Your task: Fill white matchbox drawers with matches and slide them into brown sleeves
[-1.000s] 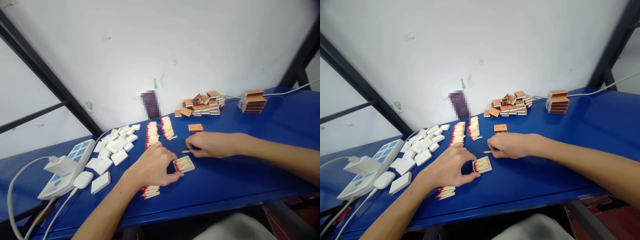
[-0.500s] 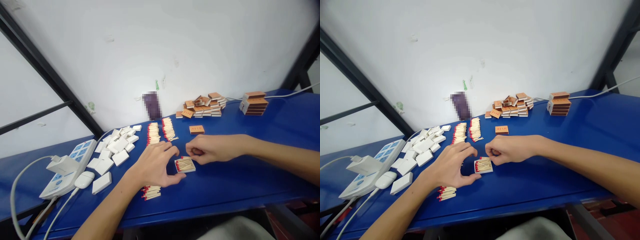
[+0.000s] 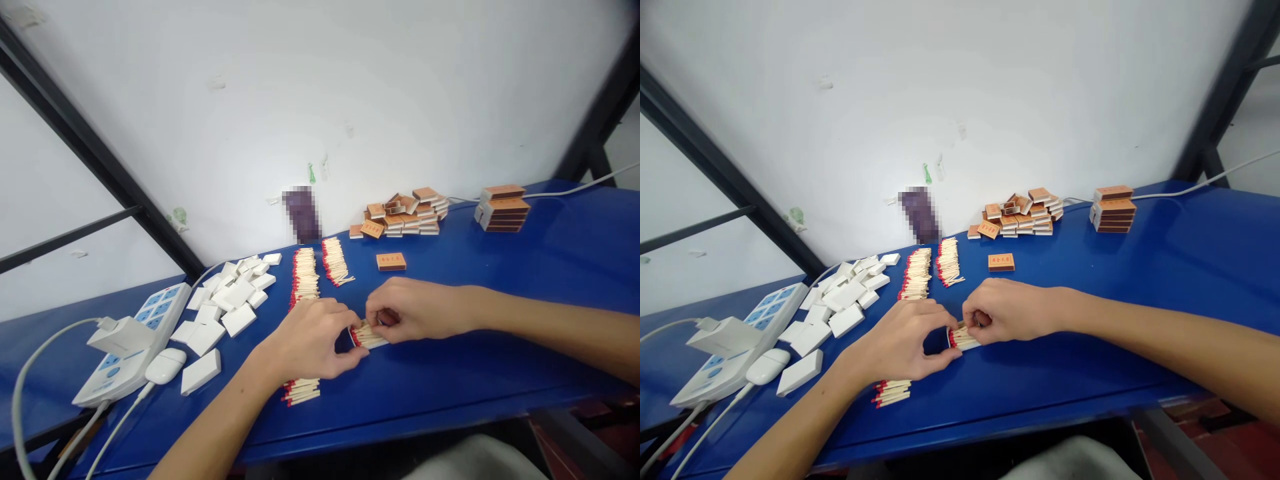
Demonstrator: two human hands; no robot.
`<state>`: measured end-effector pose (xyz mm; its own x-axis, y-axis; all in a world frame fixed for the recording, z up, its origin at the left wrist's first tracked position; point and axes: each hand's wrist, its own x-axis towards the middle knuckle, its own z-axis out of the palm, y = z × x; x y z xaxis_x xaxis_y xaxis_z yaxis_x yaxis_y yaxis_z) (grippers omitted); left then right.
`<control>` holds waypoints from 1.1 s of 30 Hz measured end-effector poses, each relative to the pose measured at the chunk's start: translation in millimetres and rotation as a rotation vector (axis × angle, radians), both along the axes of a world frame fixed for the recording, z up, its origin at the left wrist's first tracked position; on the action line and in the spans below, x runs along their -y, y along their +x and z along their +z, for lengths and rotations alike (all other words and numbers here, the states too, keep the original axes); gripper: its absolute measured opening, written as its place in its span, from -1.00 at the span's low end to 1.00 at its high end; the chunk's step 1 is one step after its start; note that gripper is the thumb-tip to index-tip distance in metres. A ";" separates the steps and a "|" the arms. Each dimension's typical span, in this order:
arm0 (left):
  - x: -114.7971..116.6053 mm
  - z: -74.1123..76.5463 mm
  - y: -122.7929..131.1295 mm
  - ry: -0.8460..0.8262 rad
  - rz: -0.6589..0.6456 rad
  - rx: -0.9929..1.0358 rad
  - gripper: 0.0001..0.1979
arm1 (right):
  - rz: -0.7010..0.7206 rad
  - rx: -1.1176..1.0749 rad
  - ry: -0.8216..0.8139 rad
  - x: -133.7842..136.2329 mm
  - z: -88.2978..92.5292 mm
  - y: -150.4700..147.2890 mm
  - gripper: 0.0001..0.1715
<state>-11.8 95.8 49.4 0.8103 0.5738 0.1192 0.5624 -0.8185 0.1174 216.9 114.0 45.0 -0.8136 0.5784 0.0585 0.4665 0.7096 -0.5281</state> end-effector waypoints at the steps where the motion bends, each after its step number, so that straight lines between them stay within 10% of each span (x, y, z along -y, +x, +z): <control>1: -0.1 0.2 -0.2 -0.002 -0.003 -0.003 -0.72 | 0.007 -0.017 -0.009 -0.8 -0.6 0.1 -0.91; 21: 0.1 -0.6 -2.5 0.013 -0.034 -0.010 -0.73 | -0.080 -0.134 -0.253 -8.2 -3.6 -0.3 -0.78; 33: -0.9 0.0 -1.5 0.042 -0.066 -0.030 -0.81 | -0.118 -0.091 -0.012 -6.0 -6.8 -4.0 -0.92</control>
<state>-13.2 96.7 49.4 0.8497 0.5142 0.1169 0.5100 -0.8577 0.0658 212.9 120.0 38.2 -0.7316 0.6708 0.1217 0.4959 0.6461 -0.5802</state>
